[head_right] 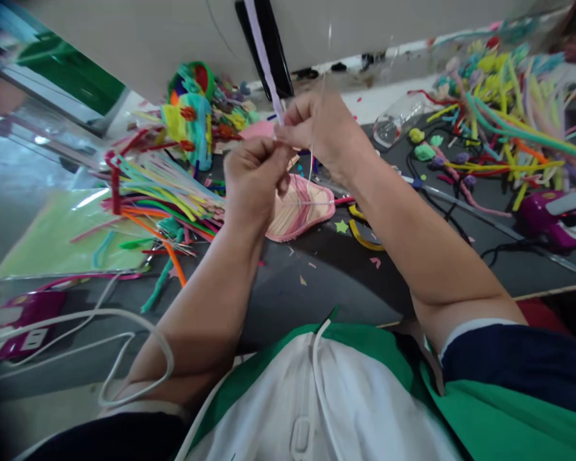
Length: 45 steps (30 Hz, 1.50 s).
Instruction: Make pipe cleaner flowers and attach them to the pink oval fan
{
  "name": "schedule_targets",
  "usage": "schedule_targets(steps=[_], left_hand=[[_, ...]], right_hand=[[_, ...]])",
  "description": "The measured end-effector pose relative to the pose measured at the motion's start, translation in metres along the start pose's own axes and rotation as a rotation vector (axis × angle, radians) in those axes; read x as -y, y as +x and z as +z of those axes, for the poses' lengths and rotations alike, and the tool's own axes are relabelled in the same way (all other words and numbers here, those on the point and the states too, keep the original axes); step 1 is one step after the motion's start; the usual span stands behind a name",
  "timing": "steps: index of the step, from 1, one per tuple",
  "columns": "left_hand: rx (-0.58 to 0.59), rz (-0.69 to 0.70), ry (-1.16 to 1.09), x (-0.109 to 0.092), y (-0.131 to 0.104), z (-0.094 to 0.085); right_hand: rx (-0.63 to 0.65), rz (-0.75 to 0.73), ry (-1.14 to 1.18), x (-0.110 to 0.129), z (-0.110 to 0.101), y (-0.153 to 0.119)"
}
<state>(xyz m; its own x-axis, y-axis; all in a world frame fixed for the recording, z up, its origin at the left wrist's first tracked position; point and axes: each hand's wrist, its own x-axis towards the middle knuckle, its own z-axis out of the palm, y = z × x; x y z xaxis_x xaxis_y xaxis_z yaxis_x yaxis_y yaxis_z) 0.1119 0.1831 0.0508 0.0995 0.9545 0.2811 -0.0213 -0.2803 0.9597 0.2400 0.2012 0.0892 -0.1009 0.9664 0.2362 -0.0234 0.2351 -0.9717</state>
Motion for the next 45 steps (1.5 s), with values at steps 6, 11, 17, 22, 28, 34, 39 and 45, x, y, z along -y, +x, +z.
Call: schedule_targets(steps=[6,11,17,22,28,34,39,45], left_hand=[[0.215,-0.268,-0.526,0.020,0.000,-0.007],[0.294,-0.332,-0.698,0.029,-0.001,-0.011],[0.279,-0.332,-0.740,0.032,0.000,-0.012],[0.261,-0.327,-0.772,0.029,-0.001,-0.007],[0.285,-0.356,-0.851,0.022,-0.005,-0.003],[0.147,-0.235,-0.519,-0.005,0.008,-0.008],[0.121,-0.092,-0.195,-0.071,0.017,-0.006],[-0.092,0.429,0.901,-0.110,0.025,-0.013]], right_hand=[[0.225,0.346,0.487,-0.025,-0.002,0.004],[0.350,0.477,0.592,-0.033,-0.004,0.007],[0.333,0.424,0.579,-0.028,-0.007,0.005],[0.410,0.392,0.622,-0.028,-0.004,0.002],[0.401,0.353,0.617,-0.027,-0.002,0.001],[0.069,0.105,0.367,-0.011,0.004,0.001],[-0.104,0.038,0.148,0.019,-0.026,0.007],[-0.752,-0.445,-0.321,0.078,-0.085,-0.019]])
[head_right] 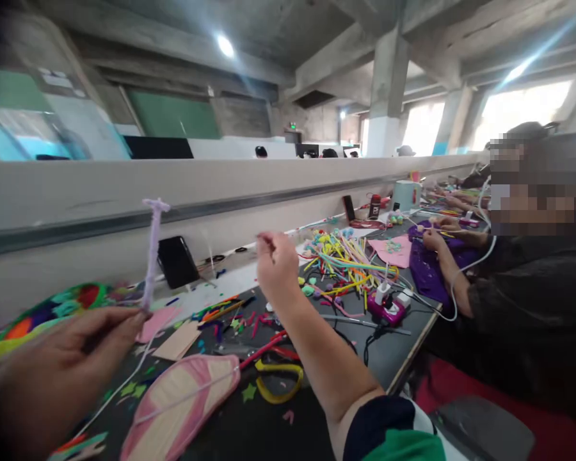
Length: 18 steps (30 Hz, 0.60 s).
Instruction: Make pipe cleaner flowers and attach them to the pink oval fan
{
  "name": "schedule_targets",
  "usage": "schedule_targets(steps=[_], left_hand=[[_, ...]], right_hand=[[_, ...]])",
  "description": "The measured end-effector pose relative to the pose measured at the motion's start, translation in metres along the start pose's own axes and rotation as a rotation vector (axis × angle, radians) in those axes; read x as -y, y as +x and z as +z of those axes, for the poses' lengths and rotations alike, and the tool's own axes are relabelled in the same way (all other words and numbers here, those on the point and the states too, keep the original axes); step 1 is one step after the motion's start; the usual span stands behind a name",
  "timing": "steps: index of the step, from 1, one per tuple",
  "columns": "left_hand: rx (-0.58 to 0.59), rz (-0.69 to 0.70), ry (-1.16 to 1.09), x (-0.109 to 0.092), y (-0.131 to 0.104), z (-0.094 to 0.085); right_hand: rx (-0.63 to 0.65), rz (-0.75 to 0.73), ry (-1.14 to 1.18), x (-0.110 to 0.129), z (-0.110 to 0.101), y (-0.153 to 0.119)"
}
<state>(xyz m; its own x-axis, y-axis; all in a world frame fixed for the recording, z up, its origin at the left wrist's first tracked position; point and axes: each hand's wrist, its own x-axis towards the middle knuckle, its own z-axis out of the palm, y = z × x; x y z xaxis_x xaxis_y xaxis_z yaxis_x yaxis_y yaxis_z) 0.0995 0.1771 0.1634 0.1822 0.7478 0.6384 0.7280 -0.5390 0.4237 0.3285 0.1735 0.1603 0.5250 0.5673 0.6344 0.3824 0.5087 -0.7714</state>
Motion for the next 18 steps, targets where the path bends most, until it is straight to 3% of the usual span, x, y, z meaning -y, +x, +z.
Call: schedule_targets(steps=[2,4,6,9,13,15,18], left_hand=[[-0.094,0.121,0.073,-0.006,-0.009,0.008],[-0.128,0.251,0.044,-0.013,-0.021,0.019],[-0.096,0.326,0.071,-0.019,-0.028,0.030],[-0.080,0.332,0.157,-0.019,-0.032,0.038],[-0.030,0.216,0.095,-0.017,-0.028,0.036],[0.065,0.092,-0.115,-0.017,-0.025,0.034],[0.308,-0.205,-0.619,-0.018,-0.021,0.030]], right_hand=[[0.219,-0.081,-0.109,0.016,-0.002,-0.014],[0.475,-0.025,-0.127,0.026,0.008,-0.032],[0.560,0.006,-0.144,0.028,0.021,-0.046],[0.554,0.026,-0.149,0.023,0.034,-0.052],[0.538,0.059,-0.130,0.017,0.034,-0.047],[0.579,0.075,-0.108,0.017,0.030,-0.044],[0.691,0.189,0.081,0.018,0.023,-0.039]])
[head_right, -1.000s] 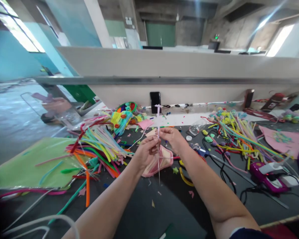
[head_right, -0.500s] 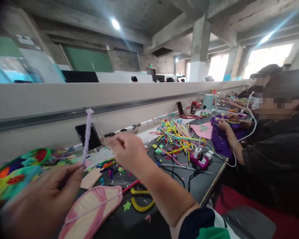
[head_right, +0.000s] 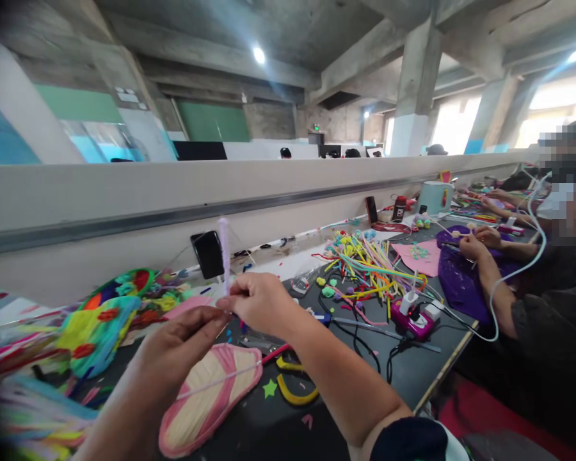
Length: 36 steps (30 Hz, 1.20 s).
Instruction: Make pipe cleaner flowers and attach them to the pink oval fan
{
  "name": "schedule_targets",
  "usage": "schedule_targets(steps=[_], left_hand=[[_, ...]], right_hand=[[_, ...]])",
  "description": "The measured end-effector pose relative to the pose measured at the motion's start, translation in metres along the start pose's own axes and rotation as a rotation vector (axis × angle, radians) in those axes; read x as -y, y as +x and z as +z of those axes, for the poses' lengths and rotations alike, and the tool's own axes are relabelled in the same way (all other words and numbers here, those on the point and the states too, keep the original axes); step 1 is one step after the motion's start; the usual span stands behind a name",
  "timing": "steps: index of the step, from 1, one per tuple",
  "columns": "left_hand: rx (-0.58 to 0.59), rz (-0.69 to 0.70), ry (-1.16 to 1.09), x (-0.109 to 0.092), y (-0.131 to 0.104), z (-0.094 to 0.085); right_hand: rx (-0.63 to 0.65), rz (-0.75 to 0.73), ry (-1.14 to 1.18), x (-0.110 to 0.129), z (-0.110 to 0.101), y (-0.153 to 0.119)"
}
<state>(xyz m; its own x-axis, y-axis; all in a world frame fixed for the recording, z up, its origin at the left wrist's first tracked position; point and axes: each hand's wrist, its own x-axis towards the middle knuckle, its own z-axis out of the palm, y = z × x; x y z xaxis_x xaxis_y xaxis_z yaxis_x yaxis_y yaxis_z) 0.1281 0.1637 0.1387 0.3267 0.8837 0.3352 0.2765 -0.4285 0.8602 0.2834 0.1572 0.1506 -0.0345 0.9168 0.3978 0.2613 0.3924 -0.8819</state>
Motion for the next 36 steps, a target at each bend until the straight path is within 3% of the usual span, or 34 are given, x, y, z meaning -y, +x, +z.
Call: schedule_targets(steps=[5,7,9,12,14,16,19,23,26,31,36], left_hand=[[0.265,-0.389,-0.711,-0.012,-0.009,0.004],[0.327,-0.457,-0.851,-0.016,-0.012,0.011],[0.291,-0.459,-0.880,-0.015,-0.011,0.017],[0.081,-0.311,-0.648,-0.004,-0.003,0.019],[-0.024,-0.179,-0.339,0.006,0.003,0.015],[-0.113,-0.035,0.029,0.013,0.007,0.012],[-0.206,0.149,0.434,0.017,0.007,0.012],[-0.227,0.201,0.537,0.015,0.004,0.014],[-0.147,0.073,0.250,0.012,0.003,0.011],[0.131,-0.260,-0.625,0.008,0.002,0.010],[0.258,-0.350,-0.953,0.002,-0.005,0.023]], right_hand=[[0.311,0.019,0.531,-0.006,-0.008,0.003],[0.400,0.032,0.647,-0.013,-0.010,0.006],[0.425,0.066,0.643,-0.019,-0.012,0.009],[0.265,0.094,0.377,-0.022,-0.009,0.013],[0.050,0.074,0.121,-0.022,-0.003,0.014],[-0.084,0.057,-0.082,-0.024,0.005,0.015],[-0.091,0.049,-0.230,-0.030,0.014,0.017],[-0.092,0.048,-0.247,-0.032,0.015,0.017],[-0.041,0.060,-0.119,-0.024,0.010,0.015],[0.179,0.112,0.431,-0.019,0.001,0.013],[0.328,0.042,0.765,-0.036,0.002,0.015]])
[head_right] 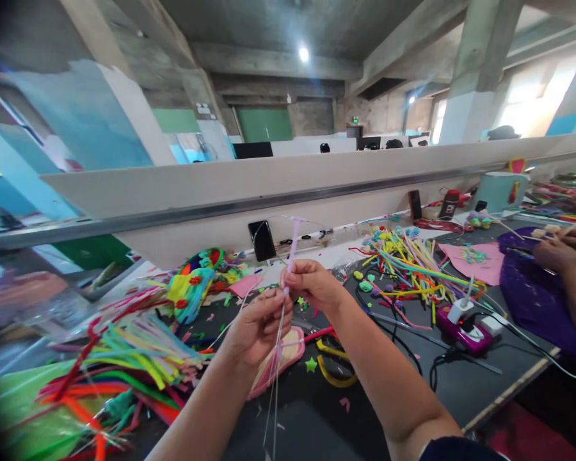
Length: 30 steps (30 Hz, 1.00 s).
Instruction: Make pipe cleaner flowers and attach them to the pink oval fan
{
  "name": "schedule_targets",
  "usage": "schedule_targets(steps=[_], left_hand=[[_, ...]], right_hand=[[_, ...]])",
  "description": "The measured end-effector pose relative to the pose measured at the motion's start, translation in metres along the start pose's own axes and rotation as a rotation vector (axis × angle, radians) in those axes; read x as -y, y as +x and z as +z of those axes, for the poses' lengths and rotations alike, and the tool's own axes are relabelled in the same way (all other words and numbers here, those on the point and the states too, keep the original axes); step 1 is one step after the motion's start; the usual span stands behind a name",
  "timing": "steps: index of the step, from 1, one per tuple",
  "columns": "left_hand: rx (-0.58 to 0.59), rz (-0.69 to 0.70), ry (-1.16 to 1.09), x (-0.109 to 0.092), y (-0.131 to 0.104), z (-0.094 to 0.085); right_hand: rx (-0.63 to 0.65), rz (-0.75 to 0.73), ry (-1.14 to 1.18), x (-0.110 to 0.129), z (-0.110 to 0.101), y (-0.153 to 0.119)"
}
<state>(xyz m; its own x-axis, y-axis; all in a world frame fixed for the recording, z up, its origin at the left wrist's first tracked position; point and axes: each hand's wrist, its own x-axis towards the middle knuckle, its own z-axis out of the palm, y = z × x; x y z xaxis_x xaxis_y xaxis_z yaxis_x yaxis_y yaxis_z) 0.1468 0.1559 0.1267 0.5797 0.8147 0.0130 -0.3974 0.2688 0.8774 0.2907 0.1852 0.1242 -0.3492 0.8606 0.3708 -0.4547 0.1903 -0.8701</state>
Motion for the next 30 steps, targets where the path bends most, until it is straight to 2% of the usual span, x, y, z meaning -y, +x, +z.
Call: schedule_targets(steps=[1,3,7,9,10,11,13,18,20,22,24,26,30], left_hand=[[-0.006,0.012,0.006,0.002,0.000,0.001],[-0.103,0.114,0.146,0.003,0.001,-0.002],[-0.438,0.524,0.905,0.001,0.006,-0.017],[-0.515,0.670,1.207,-0.001,0.006,-0.022],[-0.529,0.703,1.275,-0.001,0.007,-0.023],[-0.527,0.701,1.287,-0.002,0.007,-0.023],[-0.480,0.616,1.161,-0.003,0.006,-0.020],[-0.182,0.246,0.394,-0.004,0.004,-0.014],[-0.082,0.160,0.152,-0.002,0.002,-0.011],[-0.010,0.110,-0.001,0.001,0.001,-0.008],[0.018,0.084,-0.045,0.003,0.001,-0.006],[-0.024,0.127,0.034,0.004,0.001,-0.006],[-0.282,0.384,0.431,-0.001,0.001,-0.008]], right_hand=[[0.024,-0.003,0.023,-0.003,-0.001,0.001],[0.007,0.027,0.022,-0.007,-0.001,0.003],[-0.241,0.034,-0.248,-0.010,0.009,0.008],[-0.354,-0.038,-0.419,-0.011,0.015,0.009],[-0.387,-0.068,-0.473,-0.011,0.017,0.009],[-0.406,-0.090,-0.498,-0.010,0.019,0.009],[-0.400,-0.097,-0.470,-0.008,0.020,0.008],[-0.251,-0.018,-0.155,-0.003,0.013,0.003],[-0.177,-0.016,-0.047,-0.003,0.009,0.002],[-0.111,-0.031,0.021,-0.005,0.006,0.002],[-0.057,-0.039,0.064,-0.006,0.004,0.002],[-0.053,0.000,0.075,-0.008,0.005,0.003],[-0.215,0.083,-0.033,-0.011,0.014,0.005]])
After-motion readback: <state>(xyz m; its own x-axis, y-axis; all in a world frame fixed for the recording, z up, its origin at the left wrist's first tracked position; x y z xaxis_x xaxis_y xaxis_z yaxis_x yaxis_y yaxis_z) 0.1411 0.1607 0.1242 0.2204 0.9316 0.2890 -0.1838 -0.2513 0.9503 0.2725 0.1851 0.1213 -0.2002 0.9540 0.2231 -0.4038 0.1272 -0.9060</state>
